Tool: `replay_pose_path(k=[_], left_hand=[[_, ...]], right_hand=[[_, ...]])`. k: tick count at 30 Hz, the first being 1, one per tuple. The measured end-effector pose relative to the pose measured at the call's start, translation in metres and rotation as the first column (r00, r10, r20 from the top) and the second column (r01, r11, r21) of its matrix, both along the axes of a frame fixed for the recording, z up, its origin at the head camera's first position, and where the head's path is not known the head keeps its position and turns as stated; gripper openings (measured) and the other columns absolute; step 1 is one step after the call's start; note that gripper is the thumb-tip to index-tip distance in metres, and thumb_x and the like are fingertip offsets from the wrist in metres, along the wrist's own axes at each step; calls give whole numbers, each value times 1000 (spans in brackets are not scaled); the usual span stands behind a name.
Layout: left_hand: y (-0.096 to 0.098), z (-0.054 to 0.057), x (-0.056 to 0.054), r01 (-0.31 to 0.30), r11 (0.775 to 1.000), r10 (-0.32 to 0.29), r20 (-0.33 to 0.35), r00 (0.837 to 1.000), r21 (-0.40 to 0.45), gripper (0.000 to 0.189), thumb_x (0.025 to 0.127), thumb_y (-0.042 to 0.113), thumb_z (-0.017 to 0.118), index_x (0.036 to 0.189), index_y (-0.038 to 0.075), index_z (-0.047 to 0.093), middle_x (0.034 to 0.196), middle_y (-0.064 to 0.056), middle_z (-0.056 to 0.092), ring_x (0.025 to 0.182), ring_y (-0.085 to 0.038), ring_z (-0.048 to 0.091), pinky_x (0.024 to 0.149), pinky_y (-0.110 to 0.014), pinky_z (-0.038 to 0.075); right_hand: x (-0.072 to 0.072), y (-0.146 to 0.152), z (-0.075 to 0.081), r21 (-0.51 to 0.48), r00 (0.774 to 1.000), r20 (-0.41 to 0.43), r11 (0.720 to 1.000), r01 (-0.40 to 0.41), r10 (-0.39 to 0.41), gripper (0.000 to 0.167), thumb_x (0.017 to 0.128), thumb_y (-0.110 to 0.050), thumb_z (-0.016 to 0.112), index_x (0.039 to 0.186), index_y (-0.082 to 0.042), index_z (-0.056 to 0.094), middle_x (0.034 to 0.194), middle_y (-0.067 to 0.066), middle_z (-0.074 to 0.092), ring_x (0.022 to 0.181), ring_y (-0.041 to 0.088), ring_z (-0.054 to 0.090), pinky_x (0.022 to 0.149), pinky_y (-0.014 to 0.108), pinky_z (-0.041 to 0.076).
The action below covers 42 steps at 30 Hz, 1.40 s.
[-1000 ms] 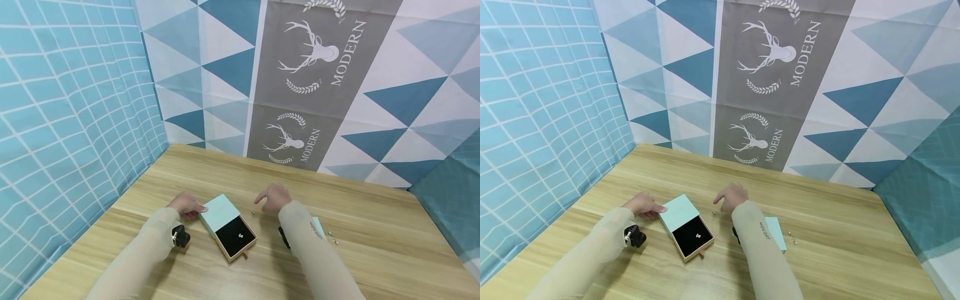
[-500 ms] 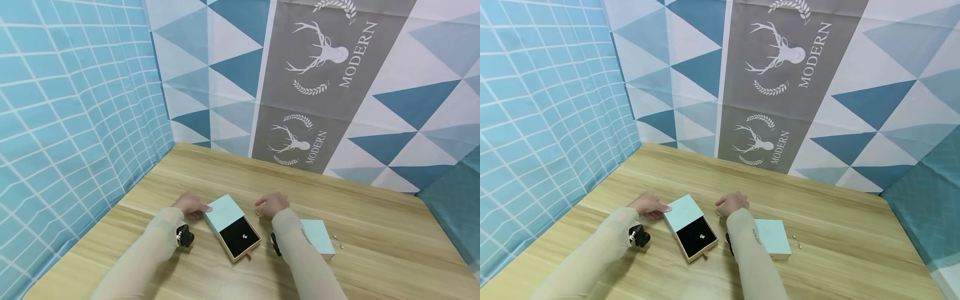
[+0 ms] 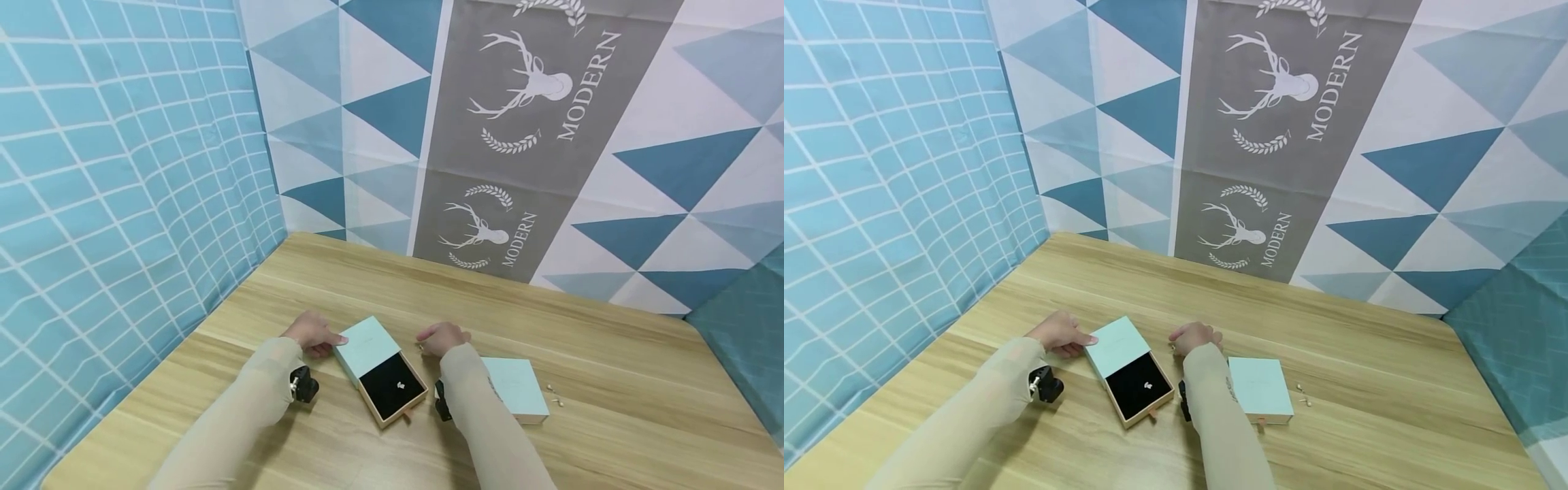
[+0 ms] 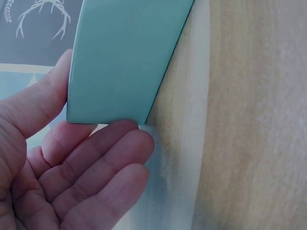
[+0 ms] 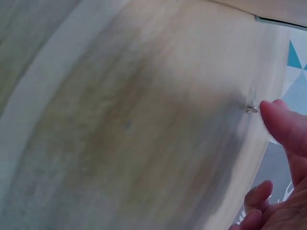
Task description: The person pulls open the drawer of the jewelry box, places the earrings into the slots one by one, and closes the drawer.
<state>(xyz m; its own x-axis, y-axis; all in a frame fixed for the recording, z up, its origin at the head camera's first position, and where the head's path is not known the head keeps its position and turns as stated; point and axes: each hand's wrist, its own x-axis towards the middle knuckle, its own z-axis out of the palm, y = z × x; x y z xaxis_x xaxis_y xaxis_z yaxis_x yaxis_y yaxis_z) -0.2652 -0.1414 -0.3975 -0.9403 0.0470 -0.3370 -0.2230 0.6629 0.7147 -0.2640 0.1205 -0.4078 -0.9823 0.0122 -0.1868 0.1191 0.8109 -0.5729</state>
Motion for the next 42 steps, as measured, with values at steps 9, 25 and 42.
replay_pose_path(k=[9,25,42], left_hand=[[-4,-10,-8,21,999,-22,34,999,30,34,76,22,83,71,2,56,71,-14,64,63,-21,63,57,-32,55],[-2,1,-2,28,1000,-28,-6,1000,-11,31,82,18,78,69,7,52,68,-7,61,60,-16,60,58,-29,54],[-2,-1,-3,26,1000,-26,5,1000,3,34,82,18,77,67,8,49,67,-7,61,59,-15,60,56,-28,53]], right_hand=[[-5,6,-14,16,1000,-11,1000,-23,23,17,73,-8,79,88,-14,77,104,7,70,90,29,48,90,44,34],[-6,8,-9,-57,993,73,995,-87,91,25,76,-6,76,99,-15,75,121,9,64,117,38,46,102,52,32],[-2,8,-5,-43,998,63,999,4,-1,8,79,-11,78,86,-8,75,87,3,67,80,18,56,76,33,47]])
